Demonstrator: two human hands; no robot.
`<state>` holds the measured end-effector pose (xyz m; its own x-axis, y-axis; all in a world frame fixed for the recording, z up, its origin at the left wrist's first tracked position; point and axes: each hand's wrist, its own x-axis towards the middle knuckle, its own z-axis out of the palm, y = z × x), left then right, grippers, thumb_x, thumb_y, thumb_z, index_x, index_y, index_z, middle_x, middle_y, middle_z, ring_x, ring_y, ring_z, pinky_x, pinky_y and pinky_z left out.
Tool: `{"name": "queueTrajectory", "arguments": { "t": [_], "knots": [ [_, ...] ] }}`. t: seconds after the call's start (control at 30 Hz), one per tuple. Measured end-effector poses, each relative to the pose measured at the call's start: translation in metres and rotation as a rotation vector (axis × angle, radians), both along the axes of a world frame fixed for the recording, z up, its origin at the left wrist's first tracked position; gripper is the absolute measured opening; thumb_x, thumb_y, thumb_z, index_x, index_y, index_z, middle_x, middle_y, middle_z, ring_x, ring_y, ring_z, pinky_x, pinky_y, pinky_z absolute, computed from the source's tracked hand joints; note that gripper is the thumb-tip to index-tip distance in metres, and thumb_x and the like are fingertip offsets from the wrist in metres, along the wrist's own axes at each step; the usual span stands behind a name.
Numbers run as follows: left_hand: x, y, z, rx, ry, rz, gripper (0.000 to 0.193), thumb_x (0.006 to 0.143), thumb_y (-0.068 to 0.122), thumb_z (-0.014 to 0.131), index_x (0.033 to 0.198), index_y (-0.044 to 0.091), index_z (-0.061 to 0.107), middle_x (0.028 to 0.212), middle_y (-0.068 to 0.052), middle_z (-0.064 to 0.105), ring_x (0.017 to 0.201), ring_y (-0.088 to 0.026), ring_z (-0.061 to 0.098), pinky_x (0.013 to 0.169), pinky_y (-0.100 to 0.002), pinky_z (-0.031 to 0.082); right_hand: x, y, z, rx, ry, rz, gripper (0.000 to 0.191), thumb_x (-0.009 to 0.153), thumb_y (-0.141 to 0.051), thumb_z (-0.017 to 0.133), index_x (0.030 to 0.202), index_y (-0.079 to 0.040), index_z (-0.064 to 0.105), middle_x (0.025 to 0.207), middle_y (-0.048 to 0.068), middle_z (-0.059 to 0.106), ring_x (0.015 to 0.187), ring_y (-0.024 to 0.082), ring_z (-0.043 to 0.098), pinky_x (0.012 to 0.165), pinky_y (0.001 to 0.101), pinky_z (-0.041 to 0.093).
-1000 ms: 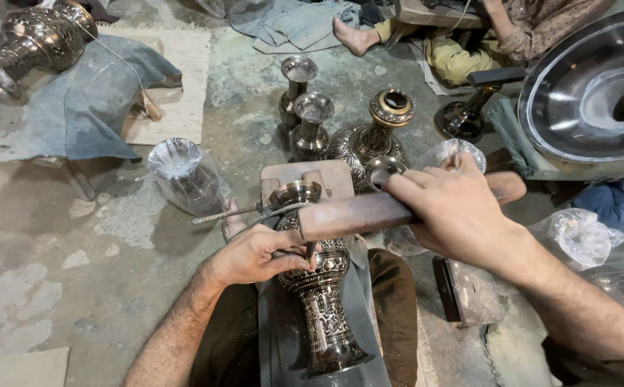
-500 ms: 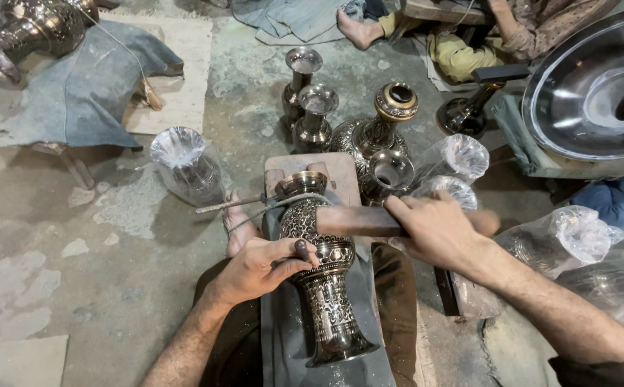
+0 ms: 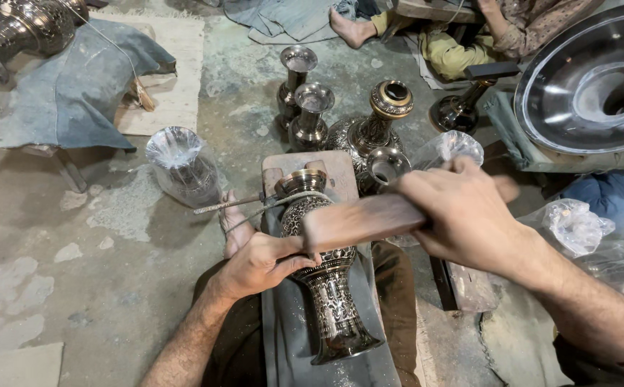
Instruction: The person uses a chisel and hammer to engrave intricate patterns onto a metal vase. They repeatedly strike the chisel against the vase's surface to create detailed designs.
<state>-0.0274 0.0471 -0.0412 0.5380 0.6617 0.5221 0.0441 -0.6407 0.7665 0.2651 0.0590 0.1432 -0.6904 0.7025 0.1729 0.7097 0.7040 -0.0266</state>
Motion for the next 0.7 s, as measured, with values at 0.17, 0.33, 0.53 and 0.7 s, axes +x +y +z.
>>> {"name": "queueTrajectory", "arguments": {
  "t": [0.17,0.33,0.53,0.7],
  "knots": [
    [0.0,0.003,0.002,0.014,-0.024,-0.041,0.021,0.095,0.011,0.076,0.113,0.0,0.072,0.102,-0.009,0.081,0.092,-0.018,0.081,0.08,-0.027,0.066,0.007,-0.004,-0.003,0.132,-0.128,-0.065,0.04,0.068,-0.012,0.075,0.104,-0.013,0.059,0.083,0.001,0.065,0.082,0.023,0.066,0.084,0.0499,0.042],
    [-0.001,0.008,0.001,-0.066,-0.035,-0.106,0.025,0.096,0.008,0.074,0.118,-0.003,0.07,0.104,-0.01,0.081,0.094,-0.018,0.081,0.083,-0.028,0.066,0.012,-0.007,-0.01,0.277,-0.267,-0.087,0.044,0.066,-0.009,0.077,0.107,-0.015,0.061,0.08,0.002,0.065,0.082,0.023,0.067,0.082,0.0537,0.041],
    [0.001,0.012,-0.001,-0.036,-0.064,-0.153,0.028,0.095,0.005,0.074,0.122,-0.004,0.07,0.105,-0.01,0.081,0.095,-0.018,0.081,0.084,-0.028,0.067,0.014,-0.012,-0.01,0.209,-0.31,-0.141,0.047,0.065,-0.009,0.077,0.11,-0.014,0.061,0.09,0.003,0.067,0.084,0.023,0.068,0.084,0.0553,0.041],
    [0.001,0.012,-0.003,-0.018,-0.053,-0.149,0.027,0.095,0.004,0.075,0.12,-0.006,0.07,0.105,-0.011,0.08,0.096,-0.017,0.08,0.083,-0.027,0.067,0.02,-0.004,-0.015,0.084,-0.105,-0.1,0.055,0.059,-0.009,0.074,0.111,-0.01,0.058,0.095,0.006,0.069,0.088,0.026,0.068,0.081,0.0532,0.043]
  ]
}}
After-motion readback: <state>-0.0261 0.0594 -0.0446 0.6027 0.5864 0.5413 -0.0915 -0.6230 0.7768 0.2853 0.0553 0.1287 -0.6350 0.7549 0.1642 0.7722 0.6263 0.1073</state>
